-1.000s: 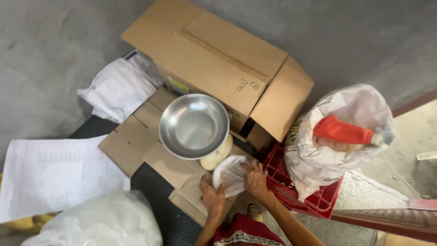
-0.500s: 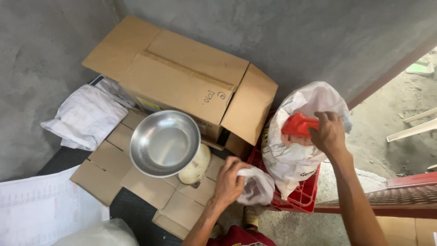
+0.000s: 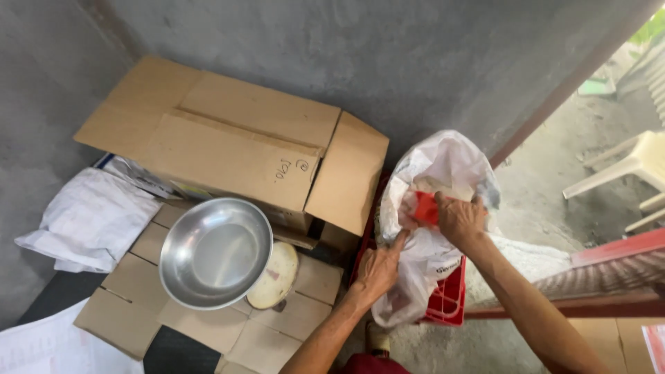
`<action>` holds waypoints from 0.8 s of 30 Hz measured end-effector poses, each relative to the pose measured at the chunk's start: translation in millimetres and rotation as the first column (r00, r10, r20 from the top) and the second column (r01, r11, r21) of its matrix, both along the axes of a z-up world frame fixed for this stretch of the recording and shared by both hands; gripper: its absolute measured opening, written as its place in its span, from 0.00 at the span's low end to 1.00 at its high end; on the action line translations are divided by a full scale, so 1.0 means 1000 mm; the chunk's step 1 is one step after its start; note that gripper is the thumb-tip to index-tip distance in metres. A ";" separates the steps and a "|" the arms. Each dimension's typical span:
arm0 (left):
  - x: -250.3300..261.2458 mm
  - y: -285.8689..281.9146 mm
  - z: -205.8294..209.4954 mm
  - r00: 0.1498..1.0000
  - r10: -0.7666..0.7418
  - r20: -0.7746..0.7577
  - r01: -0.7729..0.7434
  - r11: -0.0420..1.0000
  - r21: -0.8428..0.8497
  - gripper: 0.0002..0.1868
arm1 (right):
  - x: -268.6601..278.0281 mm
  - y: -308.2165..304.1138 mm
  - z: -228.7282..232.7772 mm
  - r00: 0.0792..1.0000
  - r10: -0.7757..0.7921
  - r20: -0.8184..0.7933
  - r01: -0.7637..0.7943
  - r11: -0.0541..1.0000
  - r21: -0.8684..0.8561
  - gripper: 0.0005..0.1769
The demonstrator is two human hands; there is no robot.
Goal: Weighing a white powdery substance using a scale and placing it into small plastic bags.
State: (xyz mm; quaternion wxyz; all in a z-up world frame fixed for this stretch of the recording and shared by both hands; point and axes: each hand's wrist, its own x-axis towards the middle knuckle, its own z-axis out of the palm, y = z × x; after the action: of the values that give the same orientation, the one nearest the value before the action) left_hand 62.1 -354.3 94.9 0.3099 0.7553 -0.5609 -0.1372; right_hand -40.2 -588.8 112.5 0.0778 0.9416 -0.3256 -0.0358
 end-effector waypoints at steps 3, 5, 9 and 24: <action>-0.004 0.002 0.009 0.998 -0.010 0.060 0.006 0.998 0.059 0.42 | -0.011 0.021 0.047 0.999 -0.017 -0.041 0.017 1.000 -0.010 0.10; -0.010 -0.002 -0.026 0.996 0.020 0.083 -0.013 0.997 -0.082 0.32 | -0.028 0.011 0.028 0.998 -0.012 -0.065 0.010 1.000 -0.027 0.09; -0.028 -0.012 -0.066 0.981 -0.049 0.190 0.062 0.996 -0.060 0.13 | -0.049 0.026 0.036 0.979 -0.055 -0.196 0.063 0.998 0.030 0.09; 0.011 -0.019 -0.029 0.958 -0.098 0.269 0.088 0.995 0.051 0.39 | -0.048 -0.016 -0.060 0.997 0.063 -0.053 -0.072 0.978 -0.195 0.10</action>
State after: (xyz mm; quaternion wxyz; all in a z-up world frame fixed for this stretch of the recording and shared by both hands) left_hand 72.9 -373.2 65.7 0.2089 0.7456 -0.6302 -0.0575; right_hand -88.0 -604.9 53.0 0.1792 0.9387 -0.2934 -0.0229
